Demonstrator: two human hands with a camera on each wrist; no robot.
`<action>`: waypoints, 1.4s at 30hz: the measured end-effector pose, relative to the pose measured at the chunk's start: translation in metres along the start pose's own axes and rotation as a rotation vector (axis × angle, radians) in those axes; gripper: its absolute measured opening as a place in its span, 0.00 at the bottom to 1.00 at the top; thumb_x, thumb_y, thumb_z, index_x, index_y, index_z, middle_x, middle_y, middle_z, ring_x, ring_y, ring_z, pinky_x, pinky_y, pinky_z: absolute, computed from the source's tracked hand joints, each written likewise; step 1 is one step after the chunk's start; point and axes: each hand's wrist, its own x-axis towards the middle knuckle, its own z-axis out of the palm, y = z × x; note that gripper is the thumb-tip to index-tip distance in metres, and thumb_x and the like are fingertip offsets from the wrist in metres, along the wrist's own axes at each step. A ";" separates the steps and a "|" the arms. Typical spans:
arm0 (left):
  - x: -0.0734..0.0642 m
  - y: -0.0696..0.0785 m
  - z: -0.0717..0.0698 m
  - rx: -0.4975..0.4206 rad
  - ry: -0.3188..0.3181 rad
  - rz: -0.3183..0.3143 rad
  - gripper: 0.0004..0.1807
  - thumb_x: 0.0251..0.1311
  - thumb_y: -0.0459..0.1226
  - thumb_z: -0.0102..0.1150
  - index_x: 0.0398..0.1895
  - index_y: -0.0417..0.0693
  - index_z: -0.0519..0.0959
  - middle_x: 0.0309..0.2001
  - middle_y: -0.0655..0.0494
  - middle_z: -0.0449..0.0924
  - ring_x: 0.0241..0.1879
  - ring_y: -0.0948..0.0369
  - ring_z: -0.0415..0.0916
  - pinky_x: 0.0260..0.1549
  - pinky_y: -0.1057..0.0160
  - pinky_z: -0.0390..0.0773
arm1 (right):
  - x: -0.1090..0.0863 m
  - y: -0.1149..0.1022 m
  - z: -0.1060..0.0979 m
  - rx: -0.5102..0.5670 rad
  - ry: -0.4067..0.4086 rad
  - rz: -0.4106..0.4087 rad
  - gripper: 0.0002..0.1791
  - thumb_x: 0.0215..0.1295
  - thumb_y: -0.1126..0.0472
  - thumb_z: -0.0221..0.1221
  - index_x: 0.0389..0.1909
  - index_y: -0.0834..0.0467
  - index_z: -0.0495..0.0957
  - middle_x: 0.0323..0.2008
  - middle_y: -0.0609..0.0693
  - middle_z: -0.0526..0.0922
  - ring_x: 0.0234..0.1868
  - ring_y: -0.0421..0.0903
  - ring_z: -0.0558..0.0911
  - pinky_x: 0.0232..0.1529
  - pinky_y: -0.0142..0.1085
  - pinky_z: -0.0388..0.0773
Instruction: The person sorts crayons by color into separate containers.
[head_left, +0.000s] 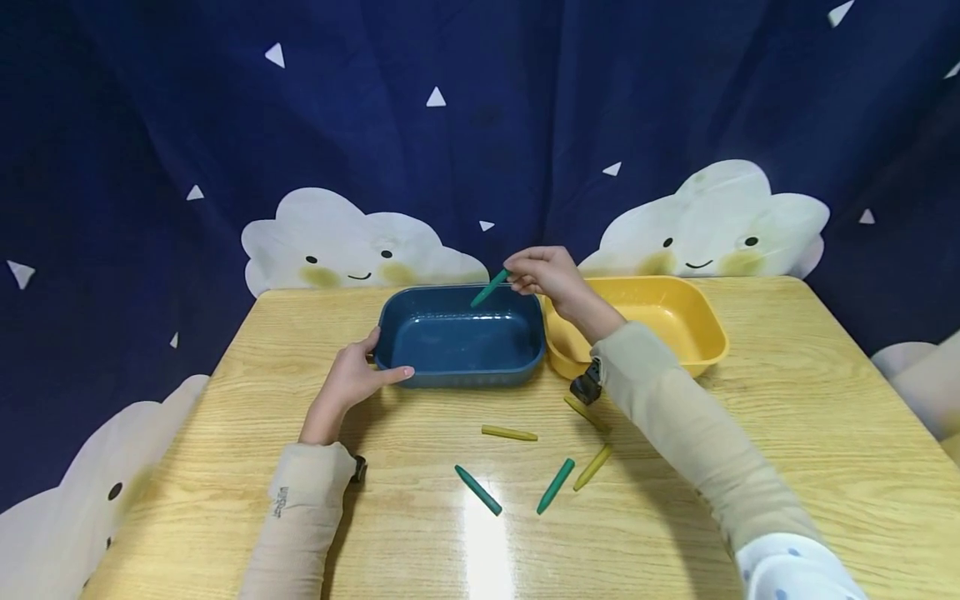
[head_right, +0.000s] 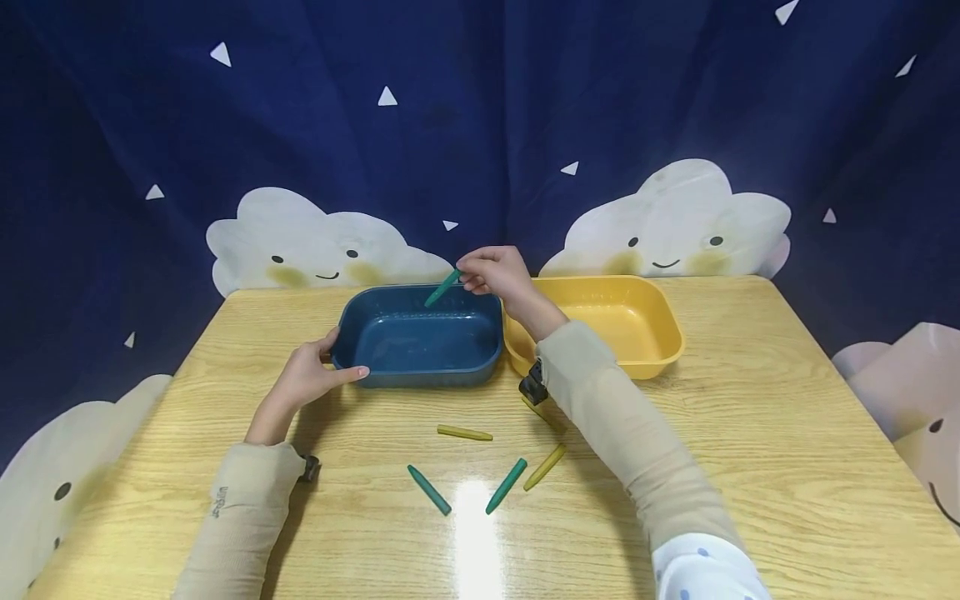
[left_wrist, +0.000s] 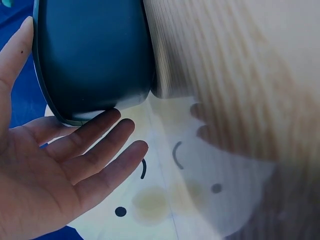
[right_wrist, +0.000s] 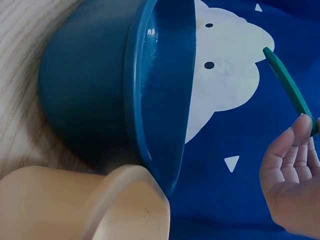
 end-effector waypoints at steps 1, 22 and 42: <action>0.001 0.000 0.000 -0.001 0.000 0.000 0.54 0.46 0.50 0.68 0.67 0.32 0.48 0.64 0.34 0.57 0.56 0.44 0.65 0.44 0.53 0.73 | 0.001 0.001 0.001 -0.005 0.002 0.003 0.13 0.62 0.69 0.55 0.43 0.76 0.74 0.21 0.49 0.80 0.20 0.41 0.77 0.28 0.29 0.77; 0.003 -0.001 -0.002 0.003 -0.004 -0.010 0.54 0.46 0.49 0.68 0.67 0.31 0.48 0.65 0.35 0.55 0.58 0.44 0.63 0.45 0.53 0.72 | 0.028 0.005 0.024 -0.143 -0.050 0.028 0.11 0.61 0.66 0.57 0.38 0.71 0.78 0.23 0.52 0.79 0.22 0.42 0.76 0.36 0.38 0.78; 0.003 0.001 -0.001 -0.007 -0.001 -0.030 0.53 0.45 0.48 0.69 0.68 0.33 0.49 0.41 0.35 0.75 0.14 0.62 0.60 0.17 0.65 0.63 | 0.052 0.015 0.044 -0.189 -0.188 0.051 0.12 0.61 0.67 0.55 0.40 0.72 0.78 0.25 0.54 0.80 0.21 0.42 0.77 0.28 0.31 0.77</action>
